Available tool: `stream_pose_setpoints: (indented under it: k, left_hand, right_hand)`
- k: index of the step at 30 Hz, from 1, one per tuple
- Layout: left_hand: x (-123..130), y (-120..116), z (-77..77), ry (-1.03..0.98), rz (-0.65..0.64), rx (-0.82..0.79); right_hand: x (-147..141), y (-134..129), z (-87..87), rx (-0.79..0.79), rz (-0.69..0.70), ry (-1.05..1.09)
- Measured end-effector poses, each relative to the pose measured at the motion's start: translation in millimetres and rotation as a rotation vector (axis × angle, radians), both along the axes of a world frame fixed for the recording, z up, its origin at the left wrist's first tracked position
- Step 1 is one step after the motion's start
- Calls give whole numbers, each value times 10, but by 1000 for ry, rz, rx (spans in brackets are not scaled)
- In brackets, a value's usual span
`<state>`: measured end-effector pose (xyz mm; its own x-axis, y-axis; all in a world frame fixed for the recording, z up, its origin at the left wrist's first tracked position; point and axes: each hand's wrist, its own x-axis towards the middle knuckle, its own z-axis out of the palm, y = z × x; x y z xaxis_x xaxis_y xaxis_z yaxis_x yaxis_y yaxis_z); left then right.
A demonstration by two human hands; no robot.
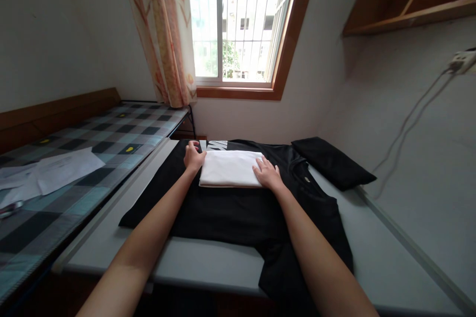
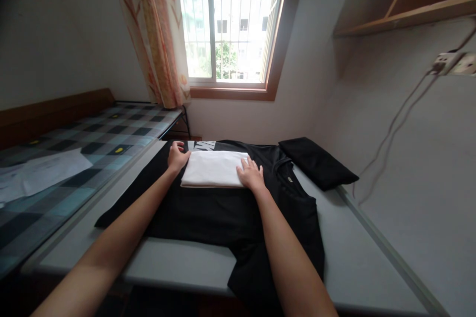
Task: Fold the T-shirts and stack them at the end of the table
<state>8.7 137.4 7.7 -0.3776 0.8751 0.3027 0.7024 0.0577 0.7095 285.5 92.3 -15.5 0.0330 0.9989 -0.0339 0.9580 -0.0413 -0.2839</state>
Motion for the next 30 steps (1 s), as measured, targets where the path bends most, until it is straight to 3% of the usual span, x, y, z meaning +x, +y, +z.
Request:
stream_pose_setpoints:
  k: [2,4,7,9,12,17,21,24,30]
  left_hand:
    - [142,-60,80,84,-106,121]
    - [319,-130,107,187,-352,180]
    - [549,-226,21,413,-632,119]
    - [632,-268,-82,550,-701,-5]
    - [663,-294,-194,653,-685,-141]
    - [661,-309,-207,712,-651,-188]
    - [677,-316,-217,734,-649,-169]
    - [676,-308,-239,732,-650,-155]
    - [608,-238,-246,702,-572,-220]
  right_hand:
    - [-3,3,2,-4,1,3]
    - [-3,3,2,-3,3,16]
    - [0,2,4,6,3,37]
    - [0,-1,7,11,-1,40]
    - [-6,-19,23,12,-3,21]
    - [-89,-111,98,70,-35,-88]
    - [-198,-159,142,183,118,-155]
    - [-232,-136,131,77,164,-130]
    - [-198,-60,83,-78,72,-82]
